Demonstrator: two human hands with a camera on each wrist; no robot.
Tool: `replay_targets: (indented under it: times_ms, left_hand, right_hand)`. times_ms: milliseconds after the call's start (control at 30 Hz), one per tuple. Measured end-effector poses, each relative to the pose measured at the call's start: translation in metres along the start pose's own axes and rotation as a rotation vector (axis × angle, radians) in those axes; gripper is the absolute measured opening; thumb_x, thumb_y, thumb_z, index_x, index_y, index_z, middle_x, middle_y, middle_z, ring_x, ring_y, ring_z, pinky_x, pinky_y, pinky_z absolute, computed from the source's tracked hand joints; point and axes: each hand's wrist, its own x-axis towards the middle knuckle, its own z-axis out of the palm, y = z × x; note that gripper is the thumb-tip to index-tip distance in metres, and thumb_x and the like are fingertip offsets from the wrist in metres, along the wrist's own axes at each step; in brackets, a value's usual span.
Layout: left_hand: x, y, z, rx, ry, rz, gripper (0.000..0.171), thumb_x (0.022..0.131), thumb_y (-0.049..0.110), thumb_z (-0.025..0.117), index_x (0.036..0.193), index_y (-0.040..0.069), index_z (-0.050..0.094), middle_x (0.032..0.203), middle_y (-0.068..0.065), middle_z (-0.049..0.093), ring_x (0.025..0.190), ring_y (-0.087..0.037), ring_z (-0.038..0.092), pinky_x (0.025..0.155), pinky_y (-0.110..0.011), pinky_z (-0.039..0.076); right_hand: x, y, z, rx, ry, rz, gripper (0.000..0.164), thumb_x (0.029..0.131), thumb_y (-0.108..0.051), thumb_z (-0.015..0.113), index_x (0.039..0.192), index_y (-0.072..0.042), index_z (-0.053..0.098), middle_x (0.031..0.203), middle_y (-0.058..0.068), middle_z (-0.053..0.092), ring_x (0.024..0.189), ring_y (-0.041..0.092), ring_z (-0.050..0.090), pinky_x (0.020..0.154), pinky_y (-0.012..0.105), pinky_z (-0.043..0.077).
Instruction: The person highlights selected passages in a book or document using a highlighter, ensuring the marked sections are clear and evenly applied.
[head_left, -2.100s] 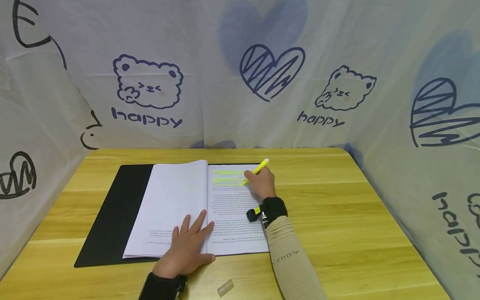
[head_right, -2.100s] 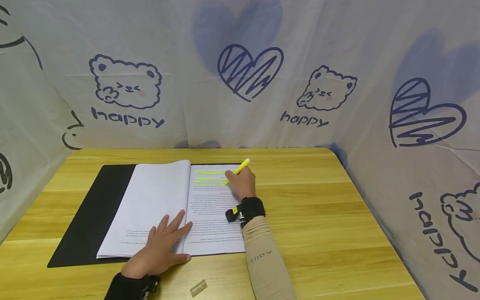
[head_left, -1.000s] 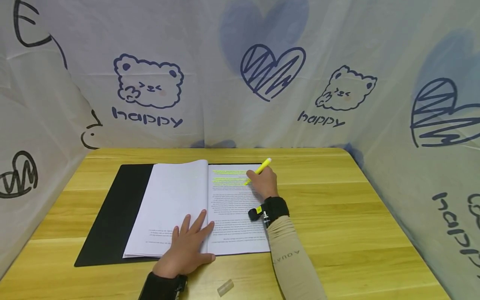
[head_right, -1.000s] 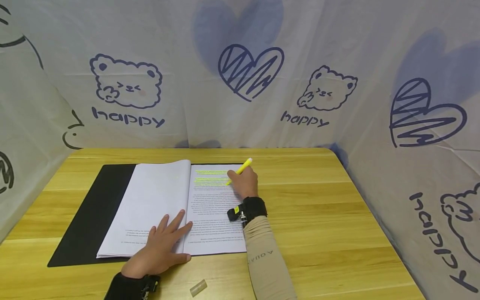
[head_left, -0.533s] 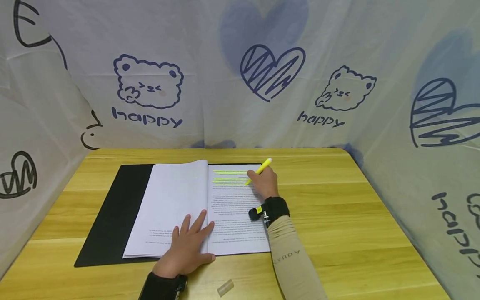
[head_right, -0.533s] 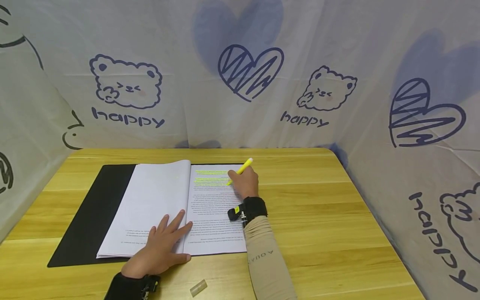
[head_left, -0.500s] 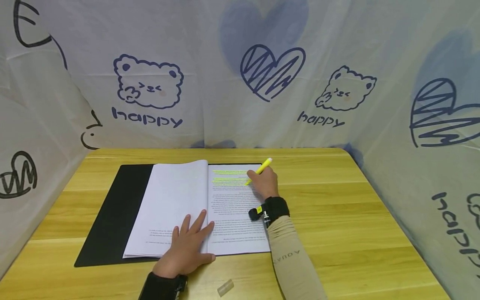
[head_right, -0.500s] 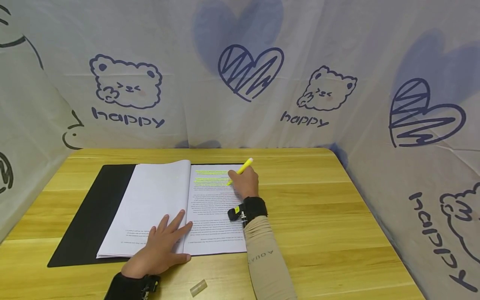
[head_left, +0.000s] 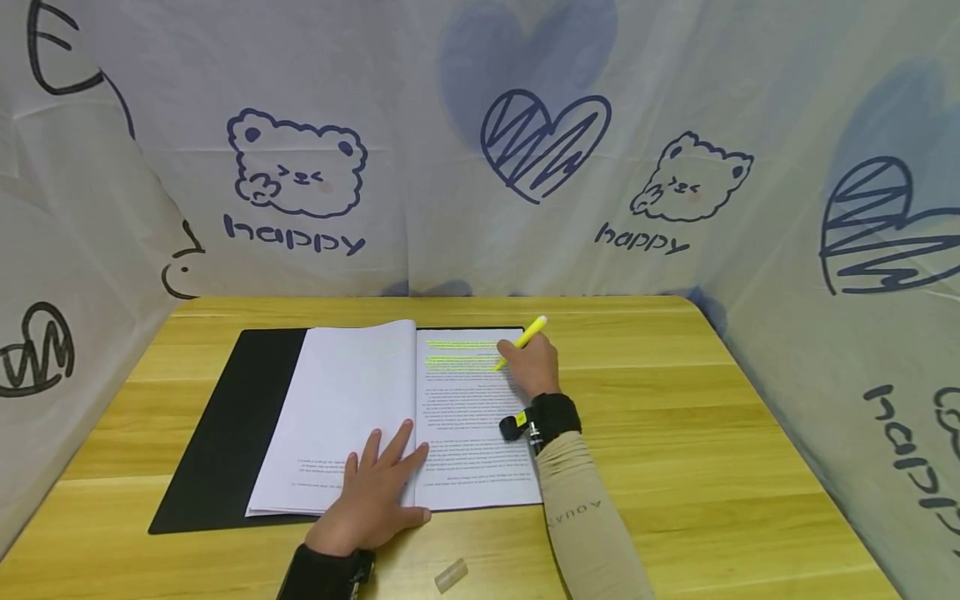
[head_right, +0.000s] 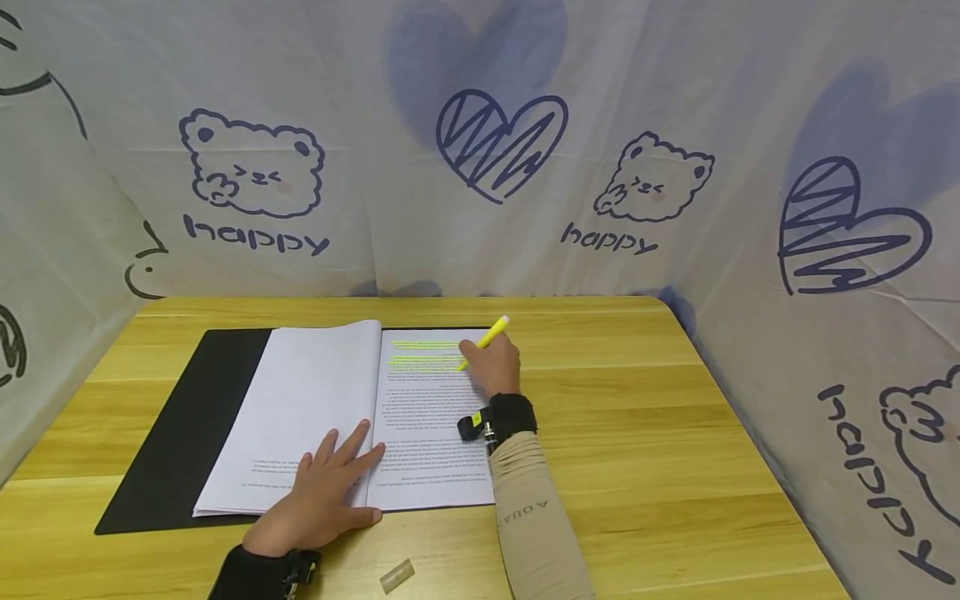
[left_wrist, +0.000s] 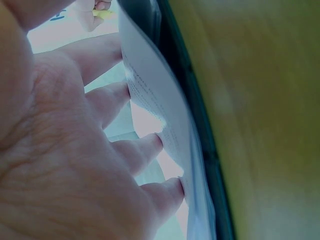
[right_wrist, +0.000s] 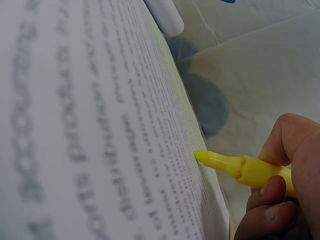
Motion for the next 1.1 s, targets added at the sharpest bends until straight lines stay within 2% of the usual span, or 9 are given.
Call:
replay_targets:
  times_ms: [267,633,1100]
  left_hand:
    - [-0.0002,-0.0007,0.0,-0.009,-0.008,-0.006,0.082,0.082,0.029,0.088,0.153,0.011,0.052,0.172,-0.013,0.019,0.156,-0.051,0.004,0.117,-0.075,0.004]
    - [-0.0014,-0.0003,-0.0001,-0.024,-0.008,0.0,0.082,0.082,0.028,0.087,0.153,0.011,0.051,0.172,-0.012,0.018,0.156,-0.05,0.003,0.117,-0.075,0.003]
    - [-0.0007,0.0003,-0.0006,-0.015,-0.002,-0.002,0.082,0.082,0.028,0.088,0.153,0.011,0.052,0.172,-0.012,0.018,0.155,-0.051,0.003,0.117,-0.076,0.003]
  right_hand:
    - [-0.0001,-0.0002,-0.0018,-0.011,0.01,-0.019,0.03,0.093,-0.032,0.069,0.088,-0.004,0.06,0.076,0.007,0.051,0.067,0.023,0.053,0.061,0.034,0.039]
    - [-0.0003,0.002,-0.0028,0.001,0.005,-0.008,0.031,0.094,-0.033,0.069,0.092,-0.004,0.06,0.081,0.01,0.056,0.07,0.025,0.056,0.063,0.034,0.04]
    - [0.0023,0.0013,-0.0052,-0.005,-0.002,0.026,0.033,0.093,-0.035,0.069,0.088,-0.004,0.06,0.078,0.009,0.053,0.068,0.024,0.054,0.061,0.035,0.04]
